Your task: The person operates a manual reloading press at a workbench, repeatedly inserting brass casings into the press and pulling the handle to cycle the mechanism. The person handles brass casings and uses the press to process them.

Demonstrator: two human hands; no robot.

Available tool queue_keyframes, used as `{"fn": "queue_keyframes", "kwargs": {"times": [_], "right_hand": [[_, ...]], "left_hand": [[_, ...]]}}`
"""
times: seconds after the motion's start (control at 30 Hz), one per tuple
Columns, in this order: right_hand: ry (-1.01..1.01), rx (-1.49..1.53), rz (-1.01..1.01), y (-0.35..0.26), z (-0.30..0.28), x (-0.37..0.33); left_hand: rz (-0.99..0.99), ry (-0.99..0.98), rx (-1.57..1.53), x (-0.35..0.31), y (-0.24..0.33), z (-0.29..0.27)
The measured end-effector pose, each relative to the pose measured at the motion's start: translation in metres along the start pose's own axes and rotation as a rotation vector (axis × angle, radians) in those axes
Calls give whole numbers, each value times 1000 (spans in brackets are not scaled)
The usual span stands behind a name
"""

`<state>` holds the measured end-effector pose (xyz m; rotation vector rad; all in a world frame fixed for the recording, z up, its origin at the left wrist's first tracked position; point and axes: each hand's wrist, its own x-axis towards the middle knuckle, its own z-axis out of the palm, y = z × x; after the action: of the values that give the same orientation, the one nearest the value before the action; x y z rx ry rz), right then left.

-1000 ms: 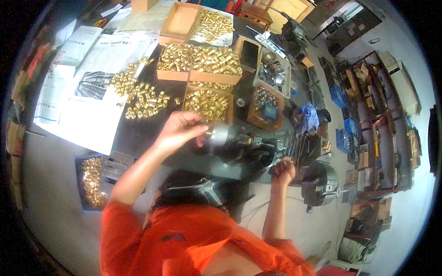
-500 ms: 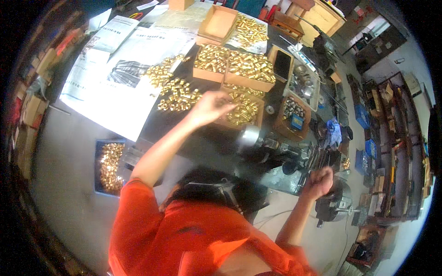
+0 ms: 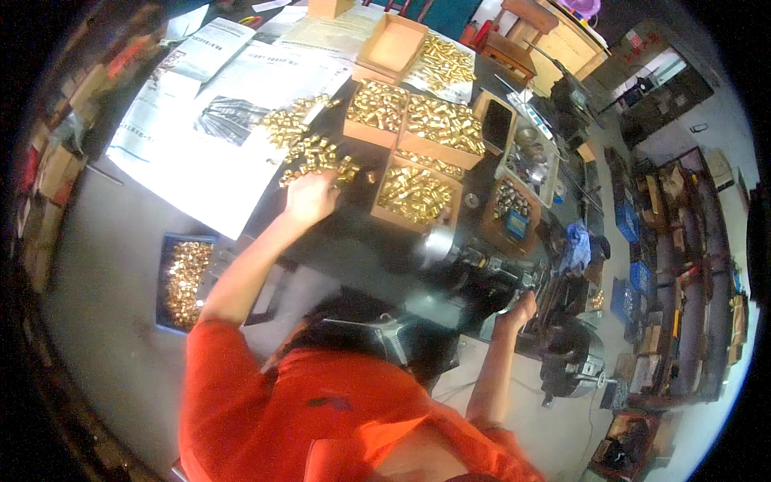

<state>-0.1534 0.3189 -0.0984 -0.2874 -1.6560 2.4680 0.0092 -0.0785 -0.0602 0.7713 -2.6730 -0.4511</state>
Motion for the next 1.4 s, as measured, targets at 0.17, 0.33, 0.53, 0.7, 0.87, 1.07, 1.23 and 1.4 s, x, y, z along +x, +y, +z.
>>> {"fn": "queue_keyframes", "kwargs": {"times": [0.17,0.33,0.53,0.7,0.87,1.07,1.23,1.4], "right_hand": [[-130,27,34,-7,-8,-17],[-76,-35,38,-13,-6,-26],[-110,32,54,-12,-19,-23],[-123,21,31,-13,-20,-23],[-42,-40,42,-14,-22,-23],[-80,-3,6,-24,-20,-37],[-121,44,30,-48,-23,-51],[-244,7,-60,-84,-6,-53]], "left_hand": [[1,-2,-35,-6,-6,7],[-7,14,-14,-1,-3,9],[-1,-40,-46,-19,-5,8],[-159,-352,-1043,-25,22,-14],[298,-359,-1365,-30,82,-40],[188,-437,-1343,-27,93,-40],[227,-490,-1320,-24,89,-42],[217,-499,-1348,-23,91,-41]]}}
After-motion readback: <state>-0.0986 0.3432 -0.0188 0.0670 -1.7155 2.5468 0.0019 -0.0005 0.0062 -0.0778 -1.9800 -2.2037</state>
